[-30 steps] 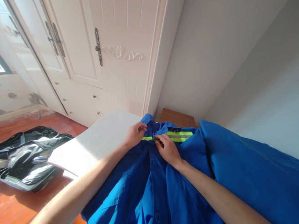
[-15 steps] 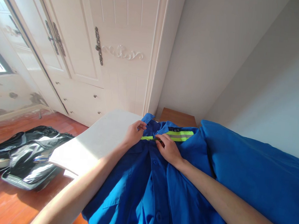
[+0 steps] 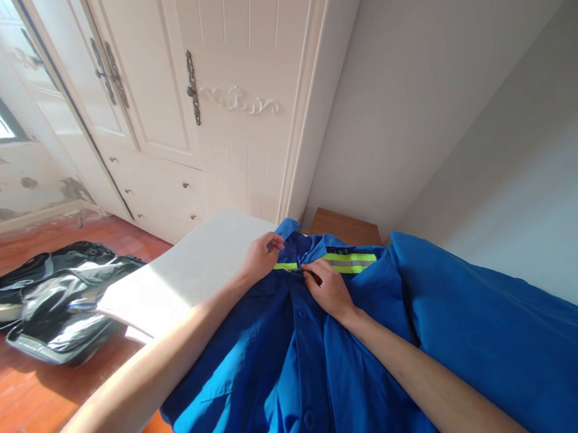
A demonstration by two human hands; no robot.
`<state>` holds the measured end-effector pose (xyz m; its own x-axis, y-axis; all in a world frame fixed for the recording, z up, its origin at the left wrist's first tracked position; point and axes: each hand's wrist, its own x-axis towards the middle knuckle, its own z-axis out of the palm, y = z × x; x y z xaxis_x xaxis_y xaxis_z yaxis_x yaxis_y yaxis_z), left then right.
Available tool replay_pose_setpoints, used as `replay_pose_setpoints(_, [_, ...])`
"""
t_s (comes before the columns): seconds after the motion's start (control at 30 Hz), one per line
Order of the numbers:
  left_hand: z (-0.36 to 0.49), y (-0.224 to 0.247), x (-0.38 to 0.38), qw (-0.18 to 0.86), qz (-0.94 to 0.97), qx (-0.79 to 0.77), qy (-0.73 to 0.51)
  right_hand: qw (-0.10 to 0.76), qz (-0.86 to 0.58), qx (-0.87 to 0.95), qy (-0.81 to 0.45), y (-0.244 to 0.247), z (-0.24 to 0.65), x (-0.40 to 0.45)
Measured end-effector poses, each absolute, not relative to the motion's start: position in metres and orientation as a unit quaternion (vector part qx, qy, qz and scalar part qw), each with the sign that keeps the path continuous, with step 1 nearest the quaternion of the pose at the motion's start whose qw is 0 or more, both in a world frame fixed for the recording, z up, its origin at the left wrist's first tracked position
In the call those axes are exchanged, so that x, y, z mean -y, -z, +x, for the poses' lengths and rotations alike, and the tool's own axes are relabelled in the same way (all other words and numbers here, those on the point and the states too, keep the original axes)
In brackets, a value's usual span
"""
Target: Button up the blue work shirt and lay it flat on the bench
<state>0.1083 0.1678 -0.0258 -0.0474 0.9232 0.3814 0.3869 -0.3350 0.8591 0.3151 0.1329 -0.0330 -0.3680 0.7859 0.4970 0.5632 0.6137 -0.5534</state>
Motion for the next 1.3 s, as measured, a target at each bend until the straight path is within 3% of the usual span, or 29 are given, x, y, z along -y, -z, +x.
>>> replay_pose_setpoints(0.9, [0.100, 0.027, -0.175, 0.248, 0.579, -0.572, -0.526, 0.386, -0.441, 0.798, -0.140, 0.041, 0.319, -0.144])
replay_pose_setpoints(1.3, [0.085, 0.020, -0.149, 0.254, 0.648, -0.527, -0.488, 0.259, -0.431, 0.856, -0.118, 0.026, 0.316, -0.130])
